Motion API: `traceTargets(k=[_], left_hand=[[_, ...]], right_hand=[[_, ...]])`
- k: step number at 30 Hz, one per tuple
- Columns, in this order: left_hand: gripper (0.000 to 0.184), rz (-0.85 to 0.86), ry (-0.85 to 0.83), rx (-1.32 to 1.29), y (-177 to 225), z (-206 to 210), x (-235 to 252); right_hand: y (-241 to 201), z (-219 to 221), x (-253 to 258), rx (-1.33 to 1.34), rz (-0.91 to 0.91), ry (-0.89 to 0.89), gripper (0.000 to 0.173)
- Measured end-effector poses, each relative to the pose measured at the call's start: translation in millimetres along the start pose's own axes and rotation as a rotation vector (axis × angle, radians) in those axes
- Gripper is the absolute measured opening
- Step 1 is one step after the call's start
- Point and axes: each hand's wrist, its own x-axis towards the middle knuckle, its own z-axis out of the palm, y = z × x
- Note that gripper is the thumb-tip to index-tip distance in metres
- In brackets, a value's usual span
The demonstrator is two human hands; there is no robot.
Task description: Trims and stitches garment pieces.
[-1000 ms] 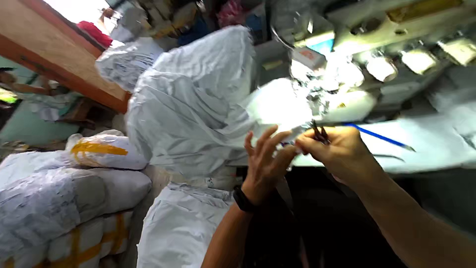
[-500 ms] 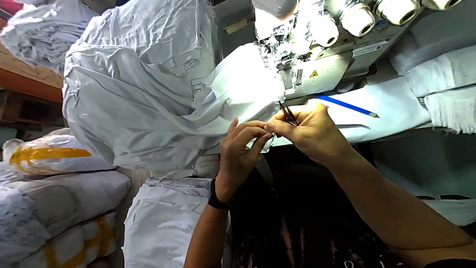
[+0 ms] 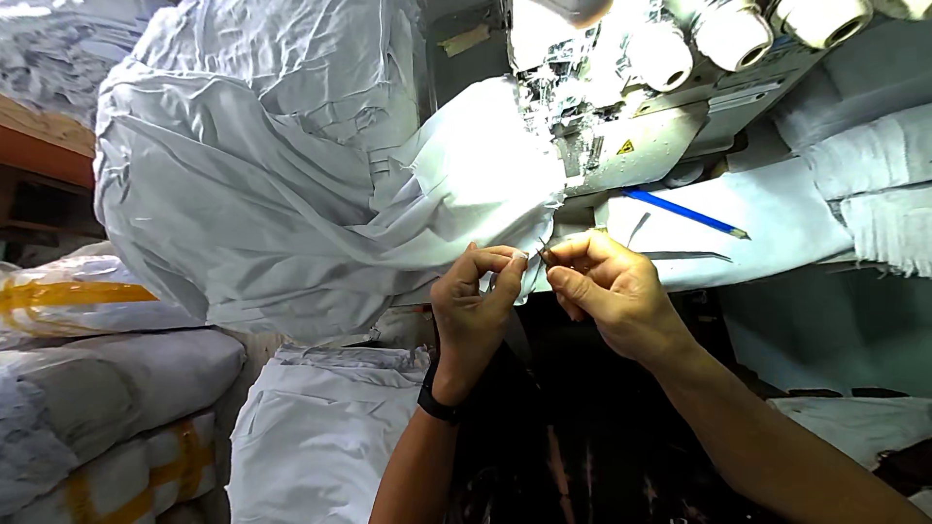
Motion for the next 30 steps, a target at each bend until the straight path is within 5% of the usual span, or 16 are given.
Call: traceTargets(k=[10,30], left_hand=[[0.013,-0.015,0.200,0.037,-7,17,-6],[0.010,0.025,0.225,0.033,-13,19,-10]], right_hand=[[5,12,-2,-0.008,-0.012,0.063,0.005],[3,13,4,0.128,0.029,0.013,0.002]])
